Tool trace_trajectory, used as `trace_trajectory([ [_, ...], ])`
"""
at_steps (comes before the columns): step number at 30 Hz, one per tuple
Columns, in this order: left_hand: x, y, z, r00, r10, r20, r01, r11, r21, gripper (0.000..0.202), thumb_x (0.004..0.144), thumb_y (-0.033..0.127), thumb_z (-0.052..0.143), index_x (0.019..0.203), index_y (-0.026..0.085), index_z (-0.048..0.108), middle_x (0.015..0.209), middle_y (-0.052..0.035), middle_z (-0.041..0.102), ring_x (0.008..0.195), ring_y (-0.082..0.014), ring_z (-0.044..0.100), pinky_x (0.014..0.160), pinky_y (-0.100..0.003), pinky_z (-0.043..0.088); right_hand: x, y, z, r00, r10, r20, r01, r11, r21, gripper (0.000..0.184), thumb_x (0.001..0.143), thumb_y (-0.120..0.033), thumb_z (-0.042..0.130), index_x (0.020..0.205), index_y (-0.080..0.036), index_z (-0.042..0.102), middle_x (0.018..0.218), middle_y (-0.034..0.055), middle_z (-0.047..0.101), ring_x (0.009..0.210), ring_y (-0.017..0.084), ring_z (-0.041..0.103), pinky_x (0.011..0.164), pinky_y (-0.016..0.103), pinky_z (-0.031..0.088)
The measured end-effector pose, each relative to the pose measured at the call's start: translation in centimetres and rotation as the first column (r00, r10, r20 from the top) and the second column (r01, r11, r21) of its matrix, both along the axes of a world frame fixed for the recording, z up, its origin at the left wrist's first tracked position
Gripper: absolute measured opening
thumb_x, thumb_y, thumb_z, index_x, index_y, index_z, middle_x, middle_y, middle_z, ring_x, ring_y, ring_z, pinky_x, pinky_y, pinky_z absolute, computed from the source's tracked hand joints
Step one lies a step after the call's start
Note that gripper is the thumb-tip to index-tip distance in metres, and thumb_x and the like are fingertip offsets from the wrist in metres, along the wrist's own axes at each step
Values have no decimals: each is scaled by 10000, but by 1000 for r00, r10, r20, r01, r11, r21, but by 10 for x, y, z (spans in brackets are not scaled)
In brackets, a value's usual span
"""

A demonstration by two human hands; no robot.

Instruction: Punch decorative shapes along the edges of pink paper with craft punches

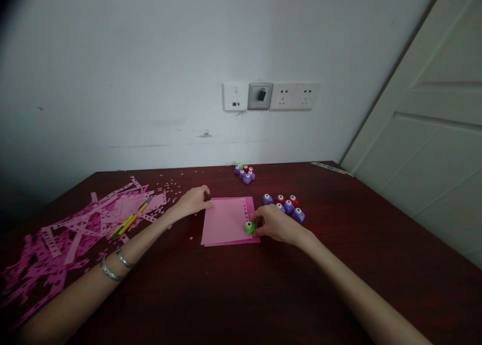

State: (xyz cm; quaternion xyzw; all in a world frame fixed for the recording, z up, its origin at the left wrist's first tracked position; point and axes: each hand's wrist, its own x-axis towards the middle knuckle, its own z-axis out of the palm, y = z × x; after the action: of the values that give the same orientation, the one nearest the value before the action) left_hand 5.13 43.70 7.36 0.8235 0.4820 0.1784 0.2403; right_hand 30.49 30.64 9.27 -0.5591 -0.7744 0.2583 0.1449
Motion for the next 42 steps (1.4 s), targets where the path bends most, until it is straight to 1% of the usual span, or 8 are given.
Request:
trace_trajectory([
  [2,7,-11,3,993,-96,-63,104,985,139,419,534,410,734,836,177,559,867,-71,540,883,-263,501,758,-341,382,0,0,1,1000,0,7,0,1000,-1,249,671,-259,660,900,-178,716,747,36,674,630,153,571,554,234,402],
  [6,20,-28,-2,905,-399,-149,411,910,57,653,527,606,679,1000,174,547,1011,-92,479,985,-285,439,853,-390,362,2,0,0,1000,-14,-10,13,998,-55,303,676,-253,651,963,-168,697,696,33,661,581,143,563,497,220,393],
  [11,27,-33,-16,875,-466,-130,475,879,47,953,497,648,680,1278,181,394,1364,-177,264,1249,-373,221,977,-523,238,5,0,-3,999,-14,-48,10,996,-87,304,692,-256,635,977,-167,688,695,33,664,562,138,564,467,213,401],
  [18,27,-35,-12,841,-536,-72,535,844,-36,842,625,570,655,1322,197,365,1445,-144,223,1321,-333,163,1040,-475,178,6,0,-2,1000,-1,-29,-1,997,-71,287,681,-233,643,957,-170,689,729,36,669,581,140,572,474,212,411],
  [26,29,-39,-8,852,-520,-57,521,853,11,795,616,580,656,1259,165,444,1353,-161,343,1240,-328,285,1002,-446,252,3,-4,9,989,-109,-103,85,974,-209,325,687,-321,657,962,-148,641,740,40,655,455,98,541,355,190,428],
  [33,41,-47,8,913,-400,73,394,915,87,257,798,387,496,827,176,641,918,-75,595,915,-213,517,803,-345,398,4,-7,22,962,-247,-113,162,855,-494,549,714,-667,507,706,-125,595,604,78,659,439,119,588,346,188,449],
  [37,54,-52,9,914,-380,144,400,901,-164,263,784,264,429,601,157,585,610,-29,589,573,-125,528,553,-258,399,2,-7,14,966,-230,-116,112,781,-614,590,719,-700,463,688,-125,586,552,77,654,427,123,592,343,185,442],
  [42,66,-57,2,920,-342,193,391,758,-522,297,799,286,401,617,138,583,517,-20,580,386,-74,459,417,-214,368,0,-3,-2,964,-244,-106,126,771,-624,605,748,-697,419,692,-113,569,532,82,646,393,117,574,319,178,415],
])
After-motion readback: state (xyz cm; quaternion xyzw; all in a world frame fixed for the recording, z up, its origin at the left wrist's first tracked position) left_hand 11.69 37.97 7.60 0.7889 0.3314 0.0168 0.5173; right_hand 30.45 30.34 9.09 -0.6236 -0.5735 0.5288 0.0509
